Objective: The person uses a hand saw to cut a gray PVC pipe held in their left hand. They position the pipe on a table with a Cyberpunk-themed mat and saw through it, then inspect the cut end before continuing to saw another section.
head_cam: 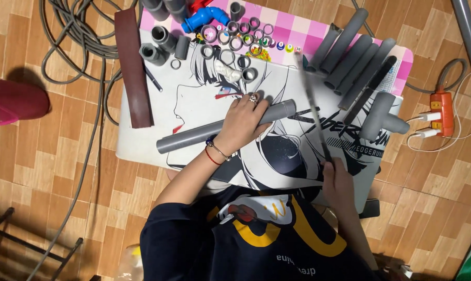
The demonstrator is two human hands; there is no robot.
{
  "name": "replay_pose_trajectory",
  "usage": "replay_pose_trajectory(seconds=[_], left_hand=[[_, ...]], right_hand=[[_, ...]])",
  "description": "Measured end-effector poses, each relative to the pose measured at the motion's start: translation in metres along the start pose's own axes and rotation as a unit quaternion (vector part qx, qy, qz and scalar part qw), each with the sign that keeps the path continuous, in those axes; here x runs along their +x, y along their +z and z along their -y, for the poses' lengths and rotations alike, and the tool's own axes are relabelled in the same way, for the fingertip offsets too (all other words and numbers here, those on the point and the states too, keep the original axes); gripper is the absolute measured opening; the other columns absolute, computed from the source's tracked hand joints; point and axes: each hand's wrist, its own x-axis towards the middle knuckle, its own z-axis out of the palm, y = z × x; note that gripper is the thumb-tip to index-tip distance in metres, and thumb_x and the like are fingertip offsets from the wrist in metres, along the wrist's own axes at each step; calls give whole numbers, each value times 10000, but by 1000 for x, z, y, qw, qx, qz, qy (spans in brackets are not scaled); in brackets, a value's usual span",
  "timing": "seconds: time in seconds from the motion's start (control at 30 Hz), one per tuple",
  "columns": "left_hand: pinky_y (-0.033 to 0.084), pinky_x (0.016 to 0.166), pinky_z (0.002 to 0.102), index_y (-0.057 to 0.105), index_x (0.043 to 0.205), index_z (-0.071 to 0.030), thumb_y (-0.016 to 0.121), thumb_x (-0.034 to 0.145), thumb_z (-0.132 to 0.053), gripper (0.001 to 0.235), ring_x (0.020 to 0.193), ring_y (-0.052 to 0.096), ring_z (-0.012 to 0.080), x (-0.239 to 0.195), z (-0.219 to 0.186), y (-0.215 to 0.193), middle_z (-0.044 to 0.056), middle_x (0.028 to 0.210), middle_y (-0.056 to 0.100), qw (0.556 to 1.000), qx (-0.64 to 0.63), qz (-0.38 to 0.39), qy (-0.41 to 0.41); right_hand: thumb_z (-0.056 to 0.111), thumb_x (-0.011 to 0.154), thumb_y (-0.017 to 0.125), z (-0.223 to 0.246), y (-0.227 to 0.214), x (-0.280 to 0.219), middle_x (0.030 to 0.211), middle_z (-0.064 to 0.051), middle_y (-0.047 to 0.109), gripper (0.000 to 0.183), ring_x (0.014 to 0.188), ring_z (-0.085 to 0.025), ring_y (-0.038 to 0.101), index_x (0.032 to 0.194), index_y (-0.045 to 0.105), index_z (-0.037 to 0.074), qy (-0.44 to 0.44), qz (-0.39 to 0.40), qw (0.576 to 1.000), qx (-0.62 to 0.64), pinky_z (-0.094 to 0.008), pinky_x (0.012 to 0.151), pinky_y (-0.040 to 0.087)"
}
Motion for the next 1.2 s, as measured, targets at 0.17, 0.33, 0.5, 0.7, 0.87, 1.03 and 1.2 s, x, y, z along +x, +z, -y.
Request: replay_pose_trajectory(seconds=[0.17, 0.33, 0.5, 0.7, 0.87, 1.03, 1.2], left_hand=[[391, 816, 466, 484, 1042, -63, 644, 745, -279, 401, 961, 507, 330, 5, 9, 5, 209, 926, 564, 1000, -24, 14, -6], [393, 802, 456, 496, 1032, -49, 637, 749, -256, 378, 938, 511, 324, 11, 9, 3, 210, 880, 571, 1000, -23, 11, -3], [395, 794, 447, 496, 1038, -47, 644, 746, -290, 408, 951, 499, 319, 16, 12, 8, 202, 910, 563, 1000, -2, -10, 14], [377, 823, 449, 491, 1055, -59, 606, 773, -293, 384, 987, 496, 321, 26, 17, 11, 193, 920, 572, 998, 39, 0, 51], [387, 806, 453, 489, 1045, -50, 599, 774, -290, 378, 979, 515, 330, 34, 17, 10, 192, 868, 584, 998, 35, 4, 59], [413, 821, 411, 464, 1031, -37, 609, 744, -279, 403, 961, 516, 292, 32, 20, 19, 156, 1032, 541, 996, 41, -50, 66], [408, 785, 368, 457, 966, -34, 642, 714, -280, 398, 935, 502, 289, 24, 20, 16, 147, 988, 533, 993, 37, -53, 103]], right_hand=[[362, 968, 253, -4, 0, 1, 607, -219, 546, 458, 558, -321, 568, 986, 516, -12, 43, 27, 992, -118, -366, 459, 414], [358, 972, 240, -14, -2, 3, 558, -207, 515, 449, 517, -335, 549, 947, 496, -10, 31, 15, 992, -124, -363, 439, 403], [357, 965, 234, -5, -8, 1, 565, -230, 519, 424, 535, -365, 558, 957, 481, 12, 26, 32, 990, -138, -396, 444, 420], [328, 949, 291, -17, -8, 7, 545, -195, 538, 351, 526, -340, 573, 977, 494, 42, 32, 60, 984, -166, -370, 442, 419], [310, 957, 279, 9, -16, 3, 622, -248, 553, 367, 614, -396, 573, 1014, 499, 21, 58, 36, 987, -144, -414, 484, 442], [163, 875, 407, 18, -8, -6, 665, -106, 600, 211, 562, -268, 579, 1028, 495, 49, 92, -4, 989, -117, -336, 507, 420], [151, 863, 385, 43, 14, -14, 576, -127, 574, 219, 454, -264, 553, 1032, 451, 29, 100, 13, 993, -68, -341, 442, 404]])
